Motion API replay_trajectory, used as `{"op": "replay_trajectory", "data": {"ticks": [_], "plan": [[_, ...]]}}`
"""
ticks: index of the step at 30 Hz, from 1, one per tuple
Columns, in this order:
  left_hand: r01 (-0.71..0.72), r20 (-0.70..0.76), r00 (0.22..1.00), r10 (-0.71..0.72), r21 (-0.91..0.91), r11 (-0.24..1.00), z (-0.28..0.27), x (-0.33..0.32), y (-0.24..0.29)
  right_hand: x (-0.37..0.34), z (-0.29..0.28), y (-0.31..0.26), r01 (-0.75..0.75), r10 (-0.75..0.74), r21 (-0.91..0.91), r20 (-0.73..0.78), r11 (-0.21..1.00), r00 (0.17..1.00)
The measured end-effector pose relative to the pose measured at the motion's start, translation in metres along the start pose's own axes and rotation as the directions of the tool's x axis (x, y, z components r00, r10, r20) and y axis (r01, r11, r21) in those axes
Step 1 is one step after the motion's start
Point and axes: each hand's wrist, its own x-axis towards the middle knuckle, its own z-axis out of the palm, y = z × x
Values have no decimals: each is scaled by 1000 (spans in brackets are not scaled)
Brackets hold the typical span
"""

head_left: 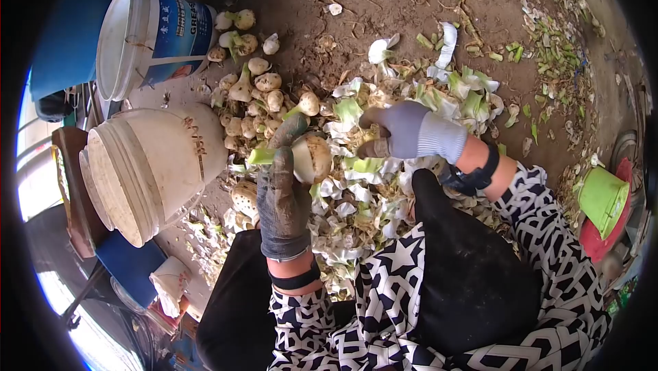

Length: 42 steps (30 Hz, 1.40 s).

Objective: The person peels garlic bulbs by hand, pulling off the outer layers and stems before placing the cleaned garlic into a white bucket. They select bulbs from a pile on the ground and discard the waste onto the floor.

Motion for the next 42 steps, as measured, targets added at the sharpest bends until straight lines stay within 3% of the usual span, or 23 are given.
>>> {"op": "replay_trajectory", "data": {"ticks": [1, 2, 3, 4, 5, 7, 8, 9, 10, 11, 12, 14, 16, 19, 22, 26, 29, 32, 33, 37, 39, 40, 42], "plan": [[-97, 25, 995, 96, 54, 994, 2, 0, 0, -2, -4, -6, 1, -1, 1, -2, 1000, 1000], [-98, 28, 995, 97, 55, 994, 4, 0, 1, -2, -6, -13, 231, -218, 107, -122, 967, 968], [-273, 91, 962, 258, 376, 886, 6, 0, 2, -3, -8, -21, 455, -404, 179, -260, 872, 877], [-416, 202, 902, 381, 637, 649, 7, 1, 2, -5, -10, -33, 451, -399, 179, -262, 874, 878], [-415, 201, 903, 379, 635, 651, 8, 1, 1, -7, -11, -46, 446, -417, 28, -307, 894, 855], [-584, 309, 760, 572, 711, 391, 12, 2, 6, -7, -10, -53, 431, -444, -118, -336, 895, 831], [-435, 174, 873, 456, 700, 566, 19, -4, 11, -4, -9, -52, 482, -475, -56, -304, 874, 826], [-428, 171, 876, 450, 703, 567, 26, -7, 19, -2, -9, -51, 528, -505, 10, -277, 849, 818], [-174, -68, 973, 221, 414, 894, 30, -11, 24, -2, -8, -50, 548, -528, 19, -243, 836, 814], [102, -192, 976, -99, 4, 995, 32, -14, 26, -3, -8, -51, 547, -526, 26, -243, 837, 815], [81, -233, 972, -29, 217, 973, 32, -14, 22, -4, -9, -52, 543, -522, 111, -172, 832, 835], [11, -163, 986, 31, 252, 968, 19, -14, 16, -8, -11, -53, 525, -515, 194, -104, 829, 851], [7, -147, 989, 24, 207, 978, 15, -16, 15, -11, -11, -56, 181, -353, 578, 200, 796, 914], [-77, 9, 997, 78, 340, 937, 11, -14, 24, -10, -5, -47, 264, -404, 608, 104, 749, 909], [-11, -23, 1000, 19, 332, 943, 3, -11, 19, -9, -8, -35, 183, -289, 655, 56, 733, 956], [-79, 8, 996, 84, 418, 905, 8, -8, 24, -14, -7, -46, 305, -379, 636, -20, 709, 925], [-124, 68, 992, 103, 500, 857, 20, -8, 34, -13, -9, -58, 369, -364, 245, -67, 897, 929], [-219, 78, 974, 213, 571, 792, 20, -10, 35, -16, -16, -64, 230, -289, 424, 79, 876, 954], [-219, 85, 975, 207, 543, 811, 18, -11, 36, -19, -20, -67, 61, -216, 550, 221, 833, 951], [-62, 50, 997, 51, 247, 967, 12, -18, 35, -20, -10, -57, -20, -195, 674, 242, 738, 950], [-80, 57, 996, 72, 171, 982, 12, -17, 33, -17, -2, -47, 27, -157, 650, 142, 759, 977], [-94, 62, 994, 88, 92, 991, 12, -17, 32, -9, 10, -33, 208, -247, 455, 27, 866, 969], [-126, 72, 989, 127, -18, 992, 17, -16, 29, -7, 38, -26, 306, -362, 310, 144, 900, 921]]}}
